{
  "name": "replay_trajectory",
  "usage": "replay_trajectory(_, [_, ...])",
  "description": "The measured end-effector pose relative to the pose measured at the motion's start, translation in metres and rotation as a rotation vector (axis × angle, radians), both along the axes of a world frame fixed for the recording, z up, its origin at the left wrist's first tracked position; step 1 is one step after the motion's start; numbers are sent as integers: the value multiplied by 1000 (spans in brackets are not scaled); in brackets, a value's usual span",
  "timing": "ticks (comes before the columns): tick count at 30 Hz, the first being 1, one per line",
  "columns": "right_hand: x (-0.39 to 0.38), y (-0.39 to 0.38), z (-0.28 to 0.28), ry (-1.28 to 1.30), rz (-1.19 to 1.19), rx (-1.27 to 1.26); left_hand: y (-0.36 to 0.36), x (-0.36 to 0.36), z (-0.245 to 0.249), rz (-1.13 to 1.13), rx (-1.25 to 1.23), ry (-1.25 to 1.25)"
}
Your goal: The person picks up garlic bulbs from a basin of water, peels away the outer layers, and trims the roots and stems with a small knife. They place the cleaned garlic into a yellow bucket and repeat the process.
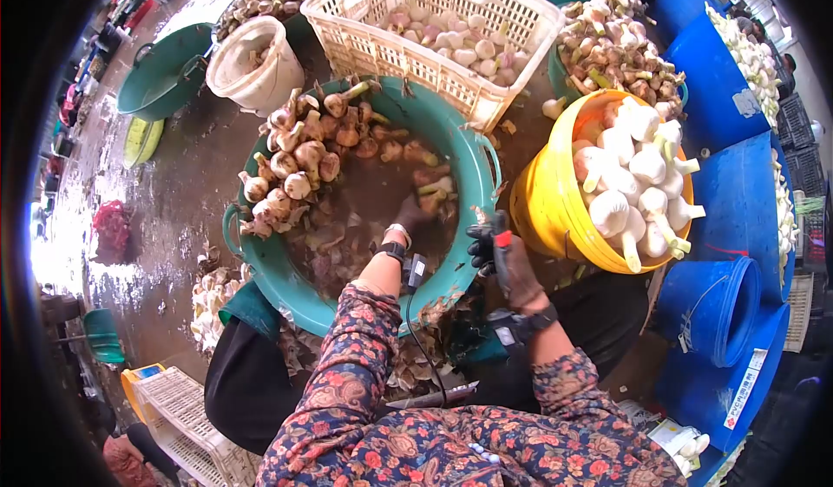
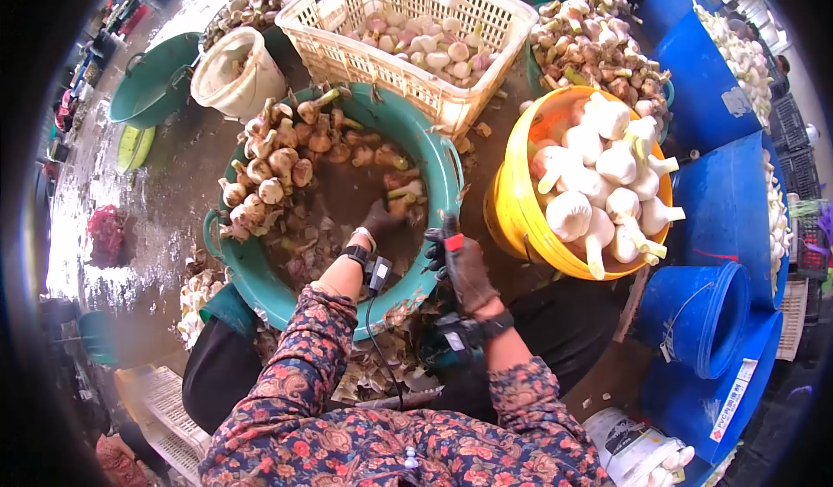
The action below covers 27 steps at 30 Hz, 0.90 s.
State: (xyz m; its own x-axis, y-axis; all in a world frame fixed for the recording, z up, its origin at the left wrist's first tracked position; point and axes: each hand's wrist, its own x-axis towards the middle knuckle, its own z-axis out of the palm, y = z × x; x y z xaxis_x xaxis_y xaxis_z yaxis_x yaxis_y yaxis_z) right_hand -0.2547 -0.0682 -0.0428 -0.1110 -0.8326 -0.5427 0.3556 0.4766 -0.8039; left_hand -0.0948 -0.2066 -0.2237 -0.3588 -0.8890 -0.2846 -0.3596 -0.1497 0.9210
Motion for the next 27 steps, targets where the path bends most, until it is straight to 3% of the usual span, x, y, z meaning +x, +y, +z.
replay_trajectory(1, [6,4,-16,152,4,70,7,3,8,-35,50,114])
replay_trajectory(2, [12,5,-32,141,0,87,15,9,19,-39,67,103])
replay_trajectory(4, [20,-4,-54,722,70,35,30,22,59,-38,360,237])
replay_trajectory(5, [24,-4,-51,709,76,41,43,27,85,-31,368,225])
replay_trajectory(7, [34,-1,-34,921,124,3,73,38,132,-18,343,318])
replay_trajectory(9, [41,4,-23,915,172,10,95,45,150,-77,195,286])
replay_trajectory(11, [48,6,-18,895,204,-157,106,53,175,-147,-26,51])
replay_trajectory(14, [55,11,13,833,284,-265,117,64,207,-197,-147,-174])
replay_trajectory(17, [59,22,2,874,298,-450,124,76,224,-146,-73,-54])
replay_trajectory(19, [61,25,7,122,255,-297,133,89,228,-129,8,23])
replay_trajectory(20, [62,27,9,-155,217,-170,139,95,230,-57,152,213])
replay_trajectory(21, [63,28,18,-157,219,-180,144,97,236,14,295,404])
replay_trajectory(23, [65,34,33,-218,191,-76,160,92,242,33,279,371])
replay_trajectory(25, [73,42,48,-248,133,10,174,78,239,184,142,494])
replay_trajectory(27, [73,52,60,-672,181,198,181,76,238,65,167,413])
